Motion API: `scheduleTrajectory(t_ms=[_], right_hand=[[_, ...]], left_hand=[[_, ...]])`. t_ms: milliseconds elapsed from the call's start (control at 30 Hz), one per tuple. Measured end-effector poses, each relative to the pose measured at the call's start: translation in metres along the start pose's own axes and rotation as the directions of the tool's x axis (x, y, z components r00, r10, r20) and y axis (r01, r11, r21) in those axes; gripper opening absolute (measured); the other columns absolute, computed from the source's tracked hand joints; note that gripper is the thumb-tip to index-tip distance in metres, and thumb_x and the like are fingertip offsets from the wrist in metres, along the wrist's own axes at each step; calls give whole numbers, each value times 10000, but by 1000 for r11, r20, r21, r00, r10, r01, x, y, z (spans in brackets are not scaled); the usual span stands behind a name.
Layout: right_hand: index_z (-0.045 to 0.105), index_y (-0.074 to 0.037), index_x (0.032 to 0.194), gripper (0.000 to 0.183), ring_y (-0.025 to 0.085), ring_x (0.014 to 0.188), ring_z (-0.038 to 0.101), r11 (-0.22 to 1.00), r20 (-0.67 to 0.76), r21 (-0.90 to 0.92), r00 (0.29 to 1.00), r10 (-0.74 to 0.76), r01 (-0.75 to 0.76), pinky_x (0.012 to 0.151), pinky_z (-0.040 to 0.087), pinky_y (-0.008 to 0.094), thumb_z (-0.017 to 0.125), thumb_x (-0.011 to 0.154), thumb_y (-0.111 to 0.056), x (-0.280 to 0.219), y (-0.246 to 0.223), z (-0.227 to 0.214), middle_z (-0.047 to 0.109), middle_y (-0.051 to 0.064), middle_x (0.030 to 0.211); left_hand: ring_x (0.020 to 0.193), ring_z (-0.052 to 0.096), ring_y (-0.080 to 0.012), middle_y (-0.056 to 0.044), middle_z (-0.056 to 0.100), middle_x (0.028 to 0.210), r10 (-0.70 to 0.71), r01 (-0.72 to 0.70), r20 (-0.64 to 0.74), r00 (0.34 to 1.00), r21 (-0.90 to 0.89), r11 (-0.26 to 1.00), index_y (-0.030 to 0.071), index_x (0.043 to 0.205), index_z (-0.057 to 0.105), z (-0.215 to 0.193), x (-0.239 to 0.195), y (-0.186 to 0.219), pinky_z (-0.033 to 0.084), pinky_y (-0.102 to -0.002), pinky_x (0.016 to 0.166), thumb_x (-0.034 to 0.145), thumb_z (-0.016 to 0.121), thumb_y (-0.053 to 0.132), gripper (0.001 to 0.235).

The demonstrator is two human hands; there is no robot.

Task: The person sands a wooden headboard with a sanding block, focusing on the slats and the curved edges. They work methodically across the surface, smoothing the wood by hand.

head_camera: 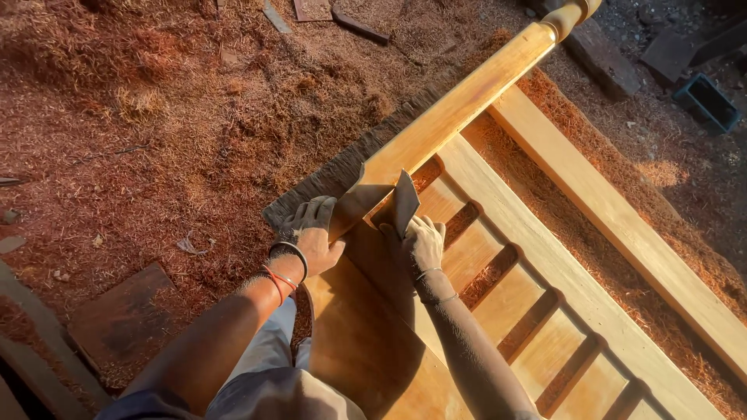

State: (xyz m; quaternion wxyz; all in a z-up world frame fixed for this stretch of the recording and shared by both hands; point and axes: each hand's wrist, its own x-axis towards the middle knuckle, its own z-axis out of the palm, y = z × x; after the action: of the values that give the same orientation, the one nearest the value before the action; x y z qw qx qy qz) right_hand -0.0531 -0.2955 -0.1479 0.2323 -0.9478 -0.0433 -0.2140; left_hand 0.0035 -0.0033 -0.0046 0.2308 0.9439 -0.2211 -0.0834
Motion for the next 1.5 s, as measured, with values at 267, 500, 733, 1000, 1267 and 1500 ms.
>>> scheduleTrajectory(t_ms=[267,500,733,1000,1267,1500], right_hand=[[652,-120,723,459,229,847,604,971,131,-224,985,111,-79,780,372,405,751,851,-549,13,-70,-100,653,32,786],[715,-139,936,185,243,986,580,999,-101,-39,995,3,-6,913,394,423,612,1032,-259,17,-45,-28,709,16,986],[701,-93,912,424,242,878,598,987,140,-145,987,84,-64,777,389,414,720,900,-517,15,-76,-98,673,57,878],[624,-140,804,205,253,962,609,992,-36,-121,999,30,-34,900,387,433,647,973,-255,-2,-24,-30,634,24,863],[630,-118,702,466,261,843,591,978,91,-185,989,117,-99,804,383,432,728,878,-539,15,-64,-68,646,46,771],[601,-103,645,552,275,834,587,947,70,-321,996,58,-33,806,398,426,722,840,-605,20,-73,-96,620,73,728]], left_hand=[[1311,463,-381,-166,458,1414,-20,20,86,996,0,1000,55,1445,381,-14,5,2,428,-503,1071,833,732,384,778],[1300,481,-361,-141,462,1422,6,-7,-12,1000,-38,999,60,1428,381,0,1,-1,419,-502,1070,729,777,312,842],[1287,482,-386,-162,473,1425,13,-15,32,999,53,999,68,1451,399,3,2,-5,456,-478,1012,797,738,298,771],[1292,482,-338,-140,484,1402,-34,33,33,999,9,999,80,1424,393,-13,0,7,424,-476,1069,722,765,334,834],[1321,468,-368,-160,470,1436,-8,7,44,999,25,1000,45,1452,368,-2,2,3,406,-494,1100,812,731,367,803],[1332,441,-391,-174,444,1442,-25,28,78,997,-29,999,39,1428,373,-20,2,10,415,-508,1072,820,739,378,787]])
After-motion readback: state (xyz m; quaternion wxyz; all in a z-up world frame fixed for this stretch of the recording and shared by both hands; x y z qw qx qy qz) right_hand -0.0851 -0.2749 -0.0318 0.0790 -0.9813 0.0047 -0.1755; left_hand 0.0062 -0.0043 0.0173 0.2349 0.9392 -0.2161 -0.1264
